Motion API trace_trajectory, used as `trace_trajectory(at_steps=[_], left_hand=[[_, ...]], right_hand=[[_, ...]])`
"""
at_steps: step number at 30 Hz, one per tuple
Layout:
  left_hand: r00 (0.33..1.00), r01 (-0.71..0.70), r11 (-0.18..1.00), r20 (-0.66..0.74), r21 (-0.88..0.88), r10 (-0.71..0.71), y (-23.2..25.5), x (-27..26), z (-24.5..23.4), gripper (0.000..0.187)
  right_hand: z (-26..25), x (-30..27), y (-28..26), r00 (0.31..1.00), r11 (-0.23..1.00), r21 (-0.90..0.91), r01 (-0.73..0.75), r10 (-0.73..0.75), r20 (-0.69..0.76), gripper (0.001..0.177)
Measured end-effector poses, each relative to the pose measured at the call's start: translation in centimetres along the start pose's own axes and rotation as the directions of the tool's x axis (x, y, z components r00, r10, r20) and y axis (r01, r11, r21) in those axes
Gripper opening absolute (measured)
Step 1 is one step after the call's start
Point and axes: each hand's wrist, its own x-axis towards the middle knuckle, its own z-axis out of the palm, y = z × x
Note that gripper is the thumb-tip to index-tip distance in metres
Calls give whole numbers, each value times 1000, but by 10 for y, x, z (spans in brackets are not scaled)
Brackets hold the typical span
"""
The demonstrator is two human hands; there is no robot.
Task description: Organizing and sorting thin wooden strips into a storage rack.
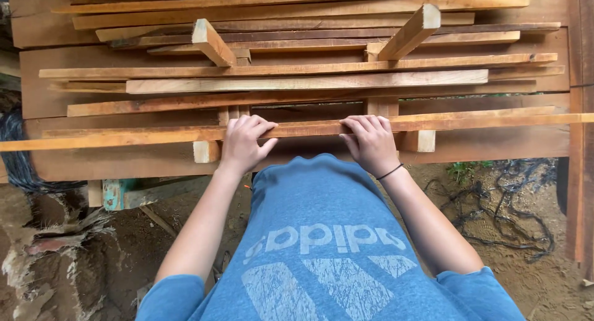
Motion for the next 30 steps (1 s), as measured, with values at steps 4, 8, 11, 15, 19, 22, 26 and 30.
trace_trajectory(at_steps=[4, 8, 11, 15, 19, 22, 26, 30], left_hand=[[999, 33, 999, -5, -34, -33, -5, -3, 11, 36], [986, 124, 991, 115, -50, -118, -18, -17, 50, 35], [972, 165, 986, 172, -17, -160, -40, -21, 90, 36], [926, 173, 980, 321, 101, -197, -52, -22, 109, 46], [916, 162, 979, 348, 127, -197, -47, -20, 107, 41], [926, 124, 982, 339, 144, -167, -46, -21, 105, 38], [933, 90, 979, 329, 181, -146, -35, -10, 96, 39], [913, 143, 978, 361, 153, -190, -6, 4, 57, 56]], right_hand=[[7, 0, -1, 1000, 1000, -3, 10, -10, 3, 29], [39, -21, 6, 990, 999, 15, -52, 50, 129, 32], [85, -33, 25, 958, 993, 47, -107, 91, 273, 39], [113, -36, 34, 888, 985, 7, -174, 154, 434, 42], [117, -35, 38, 877, 991, -31, -132, 132, 462, 38], [109, -27, 31, 866, 990, -68, -120, 138, 481, 39], [92, -20, 30, 851, 982, -134, -135, 184, 492, 41], [44, 2, 7, 858, 980, -55, -194, 196, 474, 52]])
